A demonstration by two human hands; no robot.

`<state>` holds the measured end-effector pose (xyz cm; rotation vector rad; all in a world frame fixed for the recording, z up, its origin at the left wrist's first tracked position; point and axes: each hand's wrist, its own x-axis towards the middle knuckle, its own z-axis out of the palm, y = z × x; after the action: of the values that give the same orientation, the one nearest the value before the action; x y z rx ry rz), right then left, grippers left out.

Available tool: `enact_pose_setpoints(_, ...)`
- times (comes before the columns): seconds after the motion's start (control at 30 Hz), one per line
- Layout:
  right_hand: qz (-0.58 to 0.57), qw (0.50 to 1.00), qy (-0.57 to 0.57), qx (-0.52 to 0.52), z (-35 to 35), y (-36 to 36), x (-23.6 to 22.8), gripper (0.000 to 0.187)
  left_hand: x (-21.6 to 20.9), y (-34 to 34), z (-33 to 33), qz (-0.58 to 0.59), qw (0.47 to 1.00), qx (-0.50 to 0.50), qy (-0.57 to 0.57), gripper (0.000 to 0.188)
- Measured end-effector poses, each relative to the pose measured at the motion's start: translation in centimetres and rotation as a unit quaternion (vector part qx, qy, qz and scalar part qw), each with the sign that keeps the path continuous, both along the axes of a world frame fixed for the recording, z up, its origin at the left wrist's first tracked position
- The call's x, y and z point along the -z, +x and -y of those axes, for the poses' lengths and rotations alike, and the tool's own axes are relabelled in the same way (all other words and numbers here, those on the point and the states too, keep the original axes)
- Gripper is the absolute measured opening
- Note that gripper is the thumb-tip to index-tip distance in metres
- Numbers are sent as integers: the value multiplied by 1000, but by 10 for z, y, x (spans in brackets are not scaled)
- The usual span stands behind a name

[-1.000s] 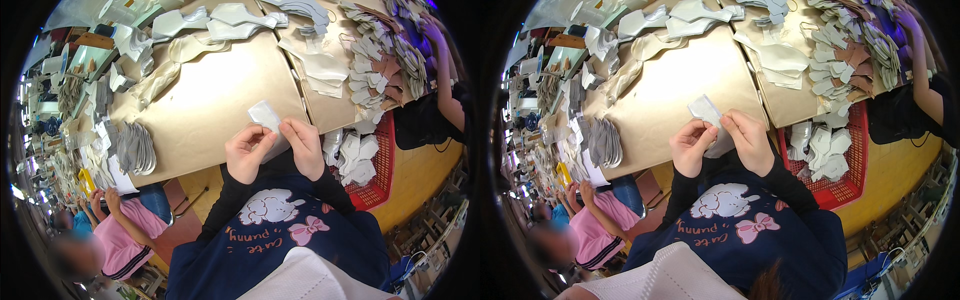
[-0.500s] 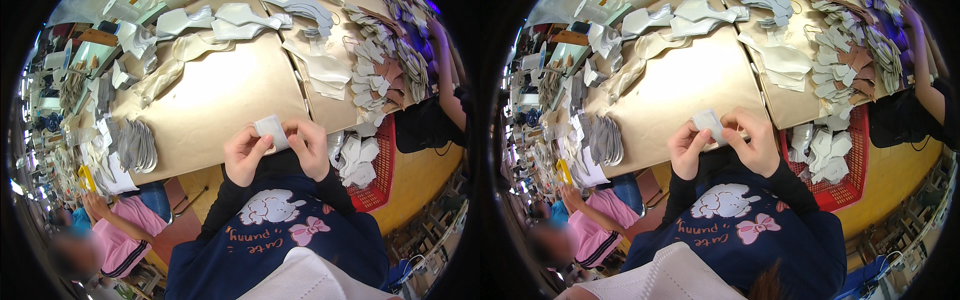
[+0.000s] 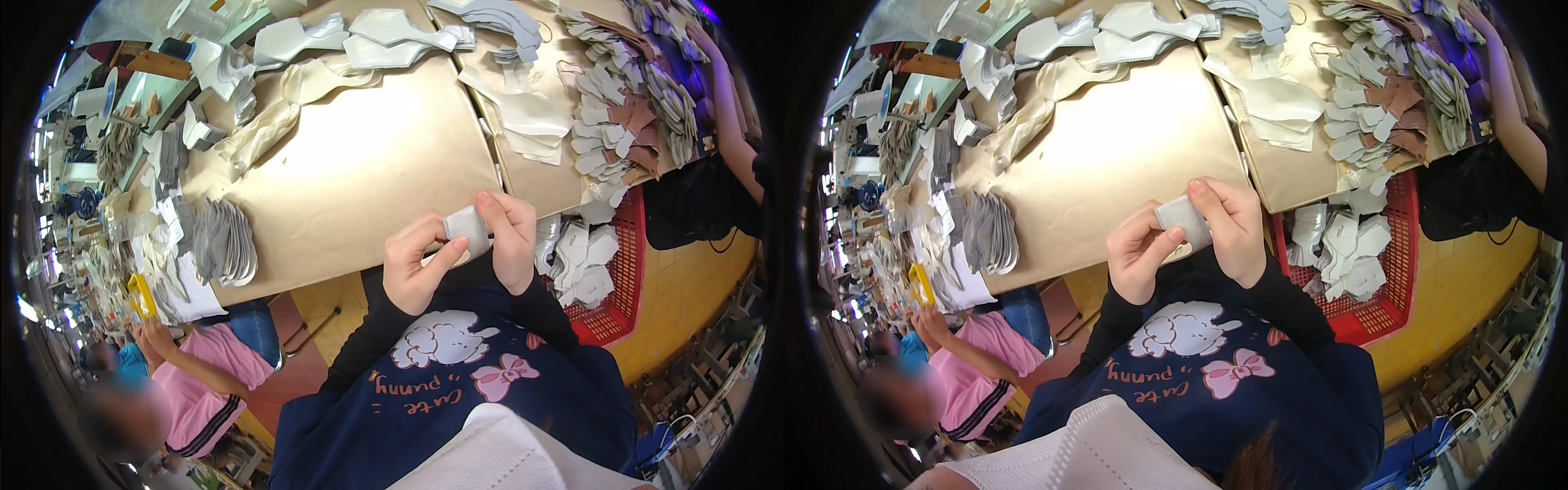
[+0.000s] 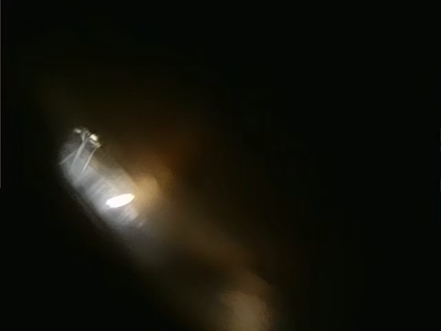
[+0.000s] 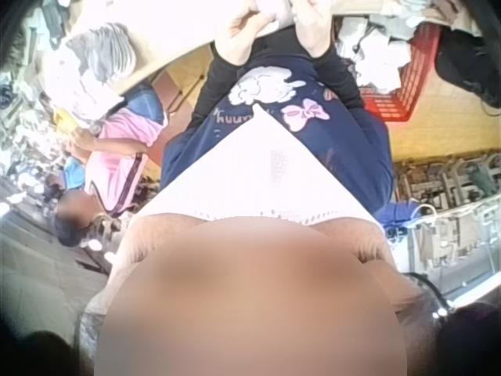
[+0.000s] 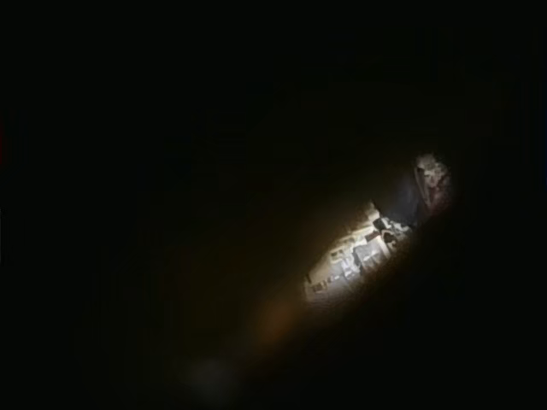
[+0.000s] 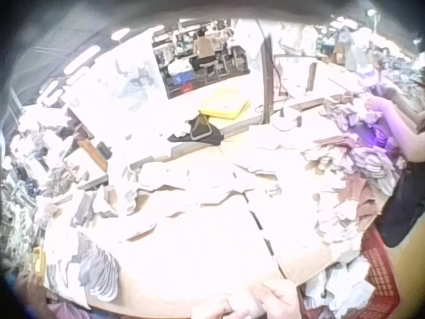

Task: The person repeatedly picks up small white fabric pieces and gray templates from a table, aligns them, and folds or stacks them. The person handles multiple fabric pieces and templates one at a time, placing finished items into a red basket. Other workers are visible nearby performing similar tasks.

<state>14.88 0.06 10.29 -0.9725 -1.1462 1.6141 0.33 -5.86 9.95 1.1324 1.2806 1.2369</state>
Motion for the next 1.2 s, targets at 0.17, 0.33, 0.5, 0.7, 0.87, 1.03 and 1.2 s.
enact_pose_setpoints(0.17, 131, 971, 200, 16, -5, 1, 5, 29, 3, 2, -2, -25, 999, 29, 33, 14)
enact_pose_setpoints(0.33, 153, 970, 167, 92, -2, 1, 10, 29, 2, 2, -6, -182, 973, 133, 52, 15)
enact_pose_setpoints(0.5, 106, 979, 170, 20, -14, 8, 12, 21, 8, -3, -8, -242, 958, 149, 50, 21)
enact_pose_setpoints(0.7, 226, 951, 187, -96, -24, 39, 11, 4, 32, -17, -4, -240, 946, 214, 28, 17)
enact_pose_setpoints(0.87, 163, 986, -2, 29, -40, 46, 9, 14, 45, -50, -7, 44, 985, 87, -143, 41)
enact_pose_setpoints(1.03, 126, 978, 162, -34, -62, 25, 0, 21, 33, -103, -21, -15, 996, -56, -73, 51)
enact_pose_setpoints(1.2, -22, 982, 179, 60, -147, -24, 14, 21, 52, -154, -55, 13, 945, -265, 189, 39)
